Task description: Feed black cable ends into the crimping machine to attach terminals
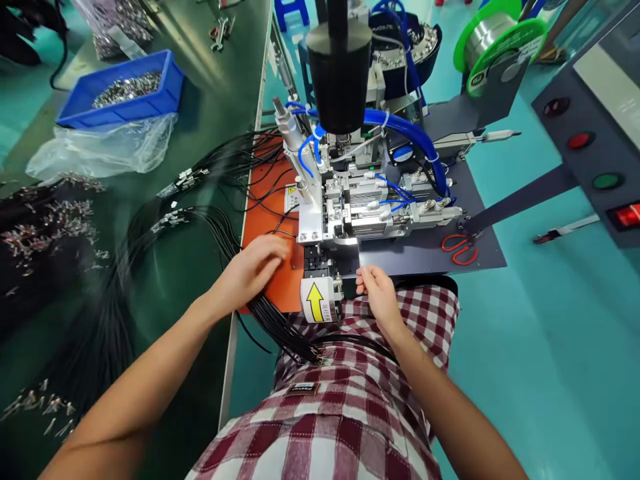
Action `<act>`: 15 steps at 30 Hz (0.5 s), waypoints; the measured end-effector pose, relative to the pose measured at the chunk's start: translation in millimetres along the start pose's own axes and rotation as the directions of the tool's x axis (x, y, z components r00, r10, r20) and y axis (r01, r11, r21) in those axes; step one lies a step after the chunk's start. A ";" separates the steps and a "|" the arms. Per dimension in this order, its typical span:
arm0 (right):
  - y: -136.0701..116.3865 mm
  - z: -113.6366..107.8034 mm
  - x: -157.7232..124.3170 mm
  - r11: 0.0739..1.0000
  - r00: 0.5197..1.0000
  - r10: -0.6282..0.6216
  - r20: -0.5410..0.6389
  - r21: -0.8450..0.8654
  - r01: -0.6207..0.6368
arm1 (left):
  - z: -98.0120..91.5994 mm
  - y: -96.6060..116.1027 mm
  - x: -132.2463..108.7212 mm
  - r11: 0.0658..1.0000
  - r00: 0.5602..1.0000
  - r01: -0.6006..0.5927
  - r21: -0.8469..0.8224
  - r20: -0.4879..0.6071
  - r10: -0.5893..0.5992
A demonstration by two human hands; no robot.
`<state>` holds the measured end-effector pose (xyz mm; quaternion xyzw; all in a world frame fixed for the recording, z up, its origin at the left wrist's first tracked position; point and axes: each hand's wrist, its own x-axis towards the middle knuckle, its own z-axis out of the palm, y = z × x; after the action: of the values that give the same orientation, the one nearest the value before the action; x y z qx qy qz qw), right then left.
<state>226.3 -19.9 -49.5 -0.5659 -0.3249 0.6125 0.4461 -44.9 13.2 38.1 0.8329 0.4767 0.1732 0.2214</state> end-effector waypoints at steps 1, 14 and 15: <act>-1.7 -4.5 -2.8 1.000 1.000 -0.006 -0.009 -0.005 0.006 | -6.4 5.1 -9.9 1.000 0.997 -0.016 0.007 0.081 0.016; -23.9 -0.3 -18.9 0.994 0.993 -0.067 0.098 -0.074 0.075 | -29.4 5.7 -28.5 0.985 0.960 -0.018 -0.173 0.273 0.066; -26.1 1.2 -21.6 0.990 0.991 -0.086 0.105 -0.098 0.097 | -28.4 5.0 -28.9 0.974 0.982 0.001 -0.227 0.182 0.041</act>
<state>228.9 -29.3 -17.1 -0.5410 -0.4037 0.6016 0.4272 -69.6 -8.4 62.5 0.8197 0.4227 0.1499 0.3564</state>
